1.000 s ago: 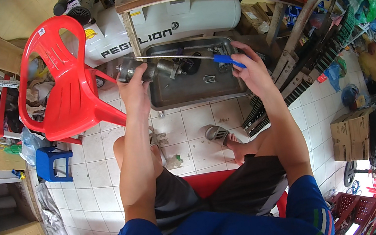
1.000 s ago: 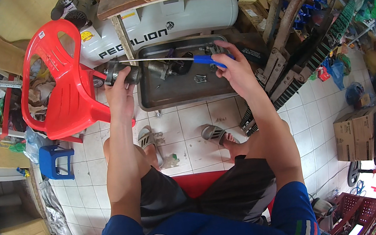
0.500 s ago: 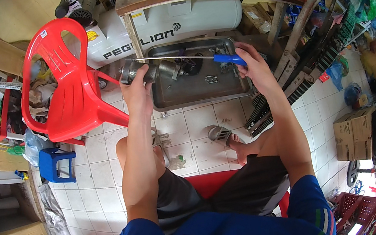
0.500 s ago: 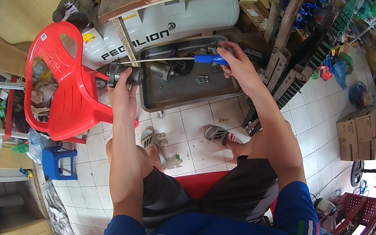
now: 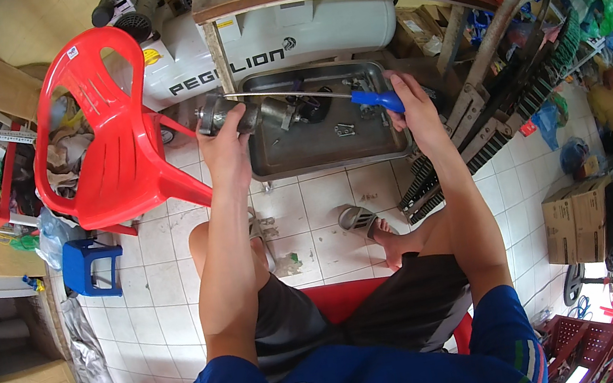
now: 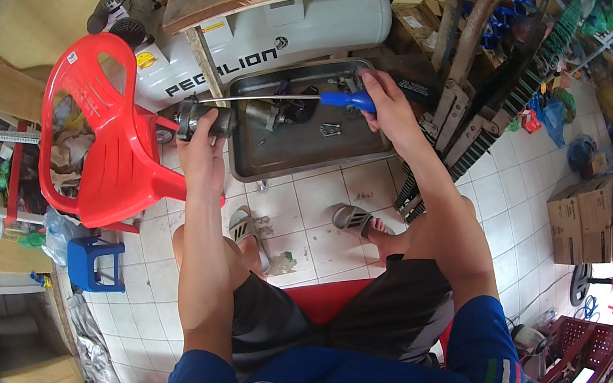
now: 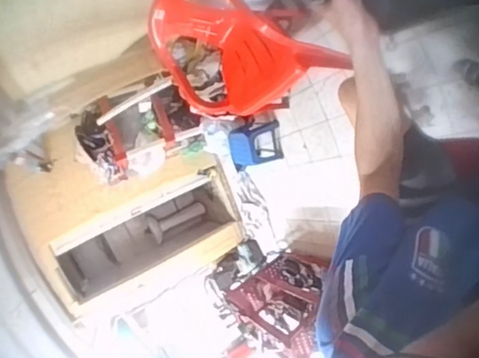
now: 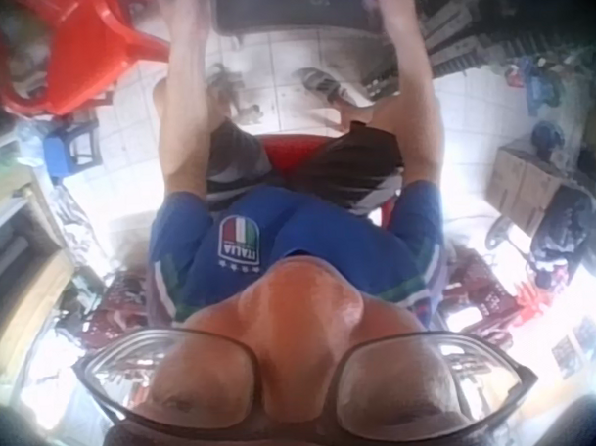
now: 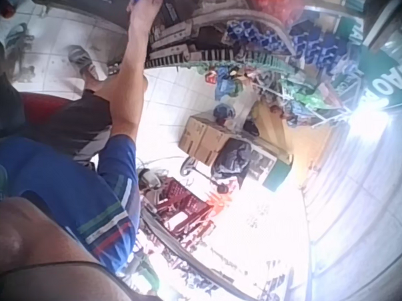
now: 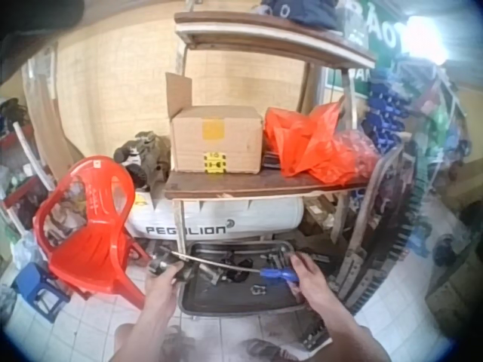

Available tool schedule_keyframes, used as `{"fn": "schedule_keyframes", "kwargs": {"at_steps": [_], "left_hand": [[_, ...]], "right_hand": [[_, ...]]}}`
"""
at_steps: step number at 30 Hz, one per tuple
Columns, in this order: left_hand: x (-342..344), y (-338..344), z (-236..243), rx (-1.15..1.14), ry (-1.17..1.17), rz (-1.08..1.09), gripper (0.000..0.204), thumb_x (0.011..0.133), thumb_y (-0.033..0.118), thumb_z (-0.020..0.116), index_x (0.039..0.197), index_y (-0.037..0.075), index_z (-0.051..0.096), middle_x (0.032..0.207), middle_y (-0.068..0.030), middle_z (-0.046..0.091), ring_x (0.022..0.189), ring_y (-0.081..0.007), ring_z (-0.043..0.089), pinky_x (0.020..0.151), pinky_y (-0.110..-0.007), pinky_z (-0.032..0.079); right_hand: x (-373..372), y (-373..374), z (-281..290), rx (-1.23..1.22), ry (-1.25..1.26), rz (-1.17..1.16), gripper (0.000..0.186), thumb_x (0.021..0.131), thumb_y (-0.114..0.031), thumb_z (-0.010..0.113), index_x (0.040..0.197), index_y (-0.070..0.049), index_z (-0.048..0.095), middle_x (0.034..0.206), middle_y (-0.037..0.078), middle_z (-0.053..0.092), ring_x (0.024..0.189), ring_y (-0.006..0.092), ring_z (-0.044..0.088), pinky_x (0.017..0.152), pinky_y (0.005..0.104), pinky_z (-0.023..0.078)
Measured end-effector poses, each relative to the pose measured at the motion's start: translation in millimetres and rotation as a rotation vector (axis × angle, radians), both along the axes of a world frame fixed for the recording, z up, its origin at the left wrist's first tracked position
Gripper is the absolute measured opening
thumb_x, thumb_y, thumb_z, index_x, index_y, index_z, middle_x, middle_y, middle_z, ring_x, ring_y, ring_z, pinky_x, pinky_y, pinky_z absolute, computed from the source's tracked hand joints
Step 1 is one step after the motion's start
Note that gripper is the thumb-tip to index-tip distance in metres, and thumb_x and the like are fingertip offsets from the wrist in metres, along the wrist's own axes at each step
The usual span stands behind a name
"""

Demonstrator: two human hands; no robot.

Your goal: The person disassembles a mechanical part in a metal tray using a screwdriver by hand.

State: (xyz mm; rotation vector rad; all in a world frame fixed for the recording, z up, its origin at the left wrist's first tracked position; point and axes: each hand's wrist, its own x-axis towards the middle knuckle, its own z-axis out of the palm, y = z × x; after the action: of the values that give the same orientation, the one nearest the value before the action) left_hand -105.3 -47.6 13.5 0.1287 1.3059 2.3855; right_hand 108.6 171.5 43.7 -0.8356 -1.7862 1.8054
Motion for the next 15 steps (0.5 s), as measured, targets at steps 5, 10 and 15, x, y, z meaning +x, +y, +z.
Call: {"fn": "schedule_keyframes", "kwargs": {"at_steps": [5,10,15], "left_hand": [[-0.1,0.7,1.2,-0.001,-0.006,-0.005,0.029,0.084,0.002,0.073,0.108,0.009,0.059,0.103,-0.0035,0.067,0.097,-0.0167,0.066,0.087,-0.037,0.055],[-0.3,-0.8,3.6,0.030,-0.051,0.047,0.033,0.081,0.000,0.075,0.107,0.010,0.057,0.099,-0.0031,0.066,0.093,-0.0165,0.065,0.079,-0.037,0.052],[-0.5,-1.1,6.3,0.044,-0.041,0.035,0.032,0.081,0.000,0.075,0.106,0.010,0.057,0.099,-0.0025,0.066,0.095,-0.0165,0.065,0.080,-0.038,0.051]], "right_hand": [[-2.3,1.3,-6.1,-0.081,0.117,0.040,0.054,0.103,-0.051,0.047,0.134,-0.008,0.055,0.076,0.002,0.052,0.065,0.0100,0.049,0.055,0.0298,0.047],[-1.3,-19.4,25.1,-0.161,-0.174,0.100,0.062,0.103,-0.057,0.039,0.131,-0.006,0.058,0.070,0.001,0.051,0.056,0.0098,0.048,0.055,0.0284,0.049],[-1.7,-12.3,8.7,0.013,-0.136,0.040,0.055,0.102,-0.050,0.048,0.132,-0.005,0.057,0.062,-0.001,0.048,0.049,0.0086,0.043,0.052,0.0256,0.046]]}}
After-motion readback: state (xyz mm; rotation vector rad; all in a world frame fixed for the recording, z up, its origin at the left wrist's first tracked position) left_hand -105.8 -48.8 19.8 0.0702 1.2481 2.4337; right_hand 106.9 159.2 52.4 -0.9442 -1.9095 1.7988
